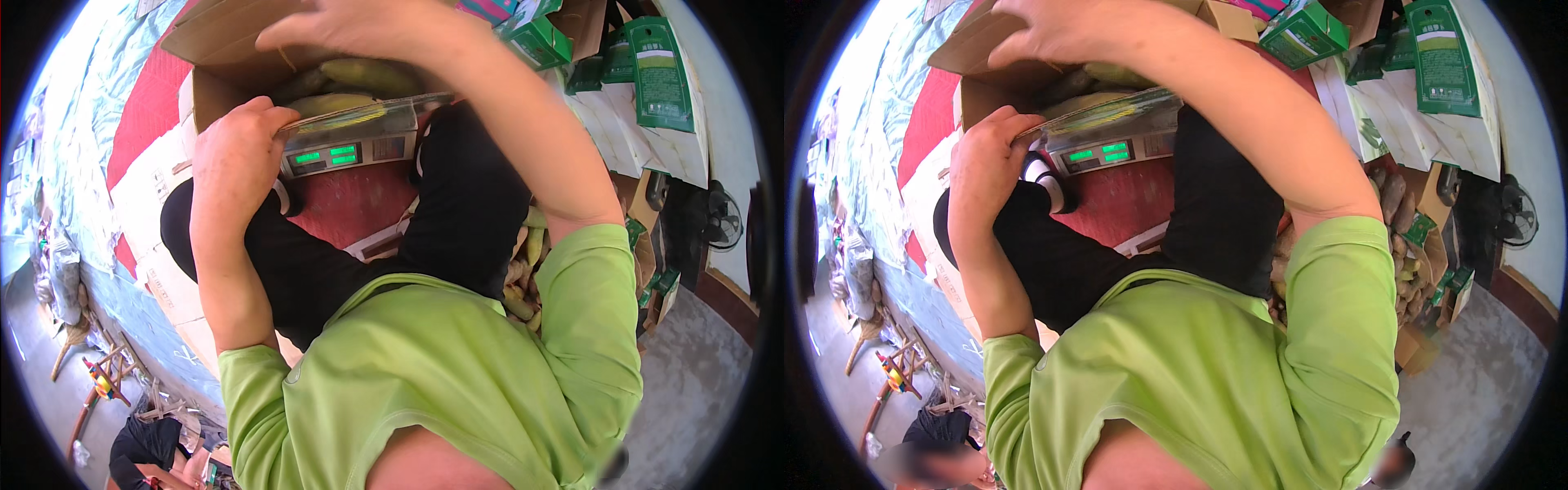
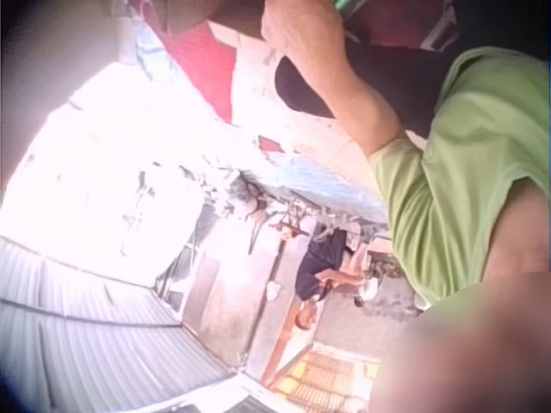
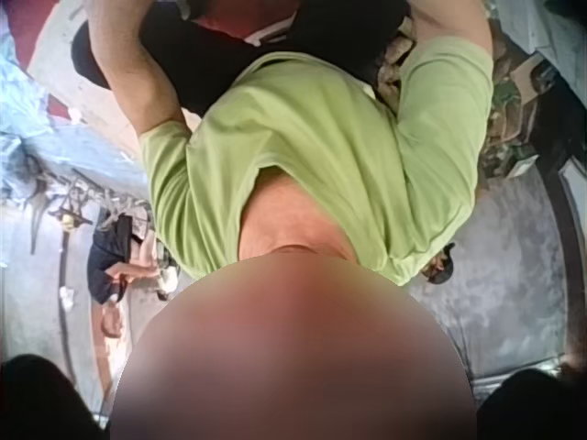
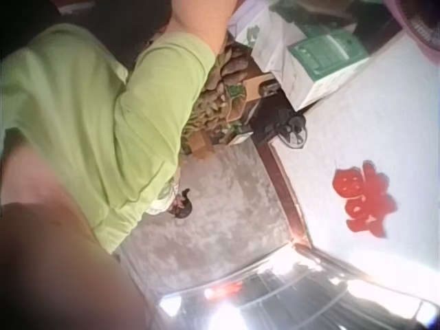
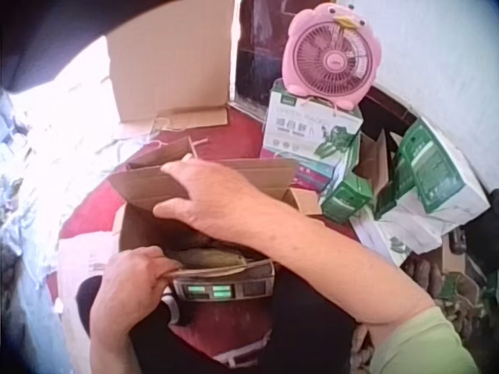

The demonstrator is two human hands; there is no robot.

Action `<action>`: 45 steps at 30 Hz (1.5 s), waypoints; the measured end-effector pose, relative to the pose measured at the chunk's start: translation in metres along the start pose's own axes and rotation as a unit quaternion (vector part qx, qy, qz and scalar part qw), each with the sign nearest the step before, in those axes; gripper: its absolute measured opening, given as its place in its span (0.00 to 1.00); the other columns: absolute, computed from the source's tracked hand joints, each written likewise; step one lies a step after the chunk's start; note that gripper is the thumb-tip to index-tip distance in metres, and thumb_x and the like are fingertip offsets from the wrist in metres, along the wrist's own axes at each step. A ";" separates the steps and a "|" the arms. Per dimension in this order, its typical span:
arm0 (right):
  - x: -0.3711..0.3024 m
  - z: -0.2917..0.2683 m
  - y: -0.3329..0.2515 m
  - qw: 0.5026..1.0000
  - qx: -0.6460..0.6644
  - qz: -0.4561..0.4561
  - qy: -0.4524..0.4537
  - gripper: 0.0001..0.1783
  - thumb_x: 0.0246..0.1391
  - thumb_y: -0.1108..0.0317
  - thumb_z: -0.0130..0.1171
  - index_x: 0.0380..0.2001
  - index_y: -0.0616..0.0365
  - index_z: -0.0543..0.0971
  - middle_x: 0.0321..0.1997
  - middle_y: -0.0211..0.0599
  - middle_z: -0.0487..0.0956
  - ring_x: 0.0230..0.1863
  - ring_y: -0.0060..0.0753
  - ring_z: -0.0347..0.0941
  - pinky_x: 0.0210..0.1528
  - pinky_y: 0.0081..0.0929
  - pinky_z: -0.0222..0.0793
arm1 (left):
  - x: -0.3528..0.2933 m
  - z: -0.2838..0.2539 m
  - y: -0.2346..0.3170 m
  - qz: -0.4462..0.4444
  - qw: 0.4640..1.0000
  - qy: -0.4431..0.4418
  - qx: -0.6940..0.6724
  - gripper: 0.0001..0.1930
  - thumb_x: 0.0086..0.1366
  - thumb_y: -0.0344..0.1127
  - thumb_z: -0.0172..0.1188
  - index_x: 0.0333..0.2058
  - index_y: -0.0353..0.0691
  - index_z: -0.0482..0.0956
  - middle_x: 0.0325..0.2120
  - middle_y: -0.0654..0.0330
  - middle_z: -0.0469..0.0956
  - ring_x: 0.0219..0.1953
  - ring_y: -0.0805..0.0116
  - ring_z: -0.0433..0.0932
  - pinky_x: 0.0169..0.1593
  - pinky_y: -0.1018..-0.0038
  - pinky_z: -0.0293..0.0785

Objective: Weigh produce on a scale and pack it into cardboard boxes for shipping.

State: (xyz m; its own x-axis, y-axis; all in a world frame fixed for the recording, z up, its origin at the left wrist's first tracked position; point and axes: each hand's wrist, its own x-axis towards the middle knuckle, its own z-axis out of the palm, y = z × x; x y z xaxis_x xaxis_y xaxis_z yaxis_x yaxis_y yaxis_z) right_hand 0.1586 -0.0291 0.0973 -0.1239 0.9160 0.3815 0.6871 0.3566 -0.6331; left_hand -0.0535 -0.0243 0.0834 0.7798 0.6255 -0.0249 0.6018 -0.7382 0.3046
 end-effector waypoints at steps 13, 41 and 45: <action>-0.187 -0.095 0.041 0.882 0.199 0.284 0.318 0.16 0.57 0.73 0.57 0.49 0.65 0.76 0.44 0.37 0.80 0.44 0.26 0.76 0.49 0.23 0.69 | 0.003 0.000 0.004 0.011 0.999 0.013 -0.035 0.09 0.55 0.28 0.57 0.36 0.42 0.82 0.28 0.56 0.74 0.34 0.53 0.76 0.37 0.63 0.70; -0.587 0.235 0.118 0.706 -0.155 0.615 -0.315 0.23 0.58 0.54 0.45 0.54 0.49 0.71 0.53 0.42 0.74 0.55 0.45 0.71 0.50 0.54 0.64 | 0.009 -0.002 0.014 -0.024 0.999 -0.001 -0.036 0.12 0.54 0.25 0.60 0.39 0.40 0.82 0.31 0.58 0.77 0.33 0.55 0.78 0.37 0.68 0.71; -0.587 0.240 0.116 0.711 -0.149 0.615 -0.307 0.22 0.57 0.54 0.46 0.53 0.49 0.71 0.52 0.41 0.75 0.54 0.45 0.71 0.49 0.53 0.65 | 0.009 0.000 0.011 -0.022 1.000 -0.001 -0.020 0.12 0.54 0.26 0.61 0.39 0.43 0.82 0.31 0.59 0.78 0.34 0.55 0.78 0.36 0.68 0.71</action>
State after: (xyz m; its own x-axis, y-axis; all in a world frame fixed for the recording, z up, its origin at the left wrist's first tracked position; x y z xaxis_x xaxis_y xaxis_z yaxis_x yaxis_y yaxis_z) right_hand 0.1393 -0.4809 -0.3619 0.4752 0.4414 -0.7611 0.6566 -0.7537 -0.0272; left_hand -0.0399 -0.0273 0.0865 0.7532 0.6565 -0.0412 0.6282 -0.6993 0.3412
